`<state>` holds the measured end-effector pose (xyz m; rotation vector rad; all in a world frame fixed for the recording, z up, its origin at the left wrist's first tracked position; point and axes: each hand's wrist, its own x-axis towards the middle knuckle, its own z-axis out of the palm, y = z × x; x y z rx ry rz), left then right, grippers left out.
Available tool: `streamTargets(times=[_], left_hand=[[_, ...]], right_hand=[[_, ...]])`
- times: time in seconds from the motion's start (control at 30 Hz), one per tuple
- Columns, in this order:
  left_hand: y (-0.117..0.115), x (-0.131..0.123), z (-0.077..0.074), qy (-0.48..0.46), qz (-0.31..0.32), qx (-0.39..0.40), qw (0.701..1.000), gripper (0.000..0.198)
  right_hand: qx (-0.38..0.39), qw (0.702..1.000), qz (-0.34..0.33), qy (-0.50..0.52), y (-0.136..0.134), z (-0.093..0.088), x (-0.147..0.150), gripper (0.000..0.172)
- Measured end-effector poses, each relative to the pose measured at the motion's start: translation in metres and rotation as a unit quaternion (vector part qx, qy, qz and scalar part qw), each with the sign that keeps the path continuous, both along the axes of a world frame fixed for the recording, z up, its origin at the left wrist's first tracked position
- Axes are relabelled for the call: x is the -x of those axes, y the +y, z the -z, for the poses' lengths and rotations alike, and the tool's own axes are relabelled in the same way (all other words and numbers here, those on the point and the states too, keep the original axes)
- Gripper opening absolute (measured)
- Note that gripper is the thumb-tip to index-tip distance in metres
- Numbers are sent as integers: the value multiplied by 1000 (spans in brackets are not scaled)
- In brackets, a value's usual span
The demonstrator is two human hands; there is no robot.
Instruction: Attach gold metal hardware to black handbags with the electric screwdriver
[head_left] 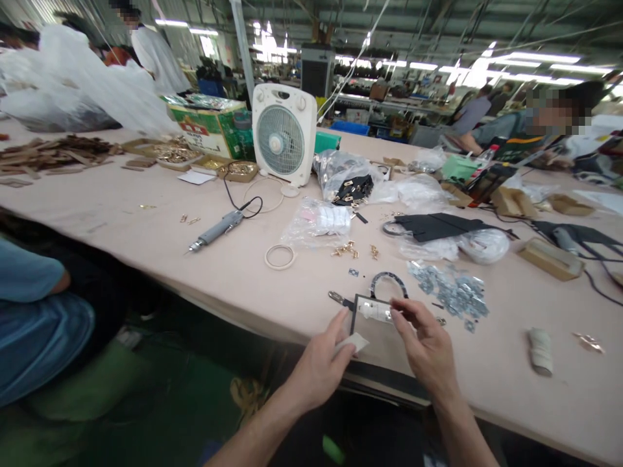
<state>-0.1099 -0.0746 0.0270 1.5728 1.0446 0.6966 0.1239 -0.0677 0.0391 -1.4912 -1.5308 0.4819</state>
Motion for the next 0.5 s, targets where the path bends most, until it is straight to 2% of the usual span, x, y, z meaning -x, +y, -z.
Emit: streamTargets(times=[0.1, 0.27, 0.37, 0.5], left_hand=[[2, 2, -10, 9, 19, -3, 1000, 68], [1, 1, -26, 43, 75, -7, 996, 75], [-2, 0, -31, 55, 93, -32, 994, 77], [-4, 2, -37, 56, 98, -62, 992, 69]], right_hand=[[29, 996, -82, -14, -20, -13, 3, 23], [67, 975, -189, -91, -33, -27, 12, 36], [77, 962, -237, -111, -32, -29, 17, 27], [90, 950, -269, -132, -32, -28, 20, 19]])
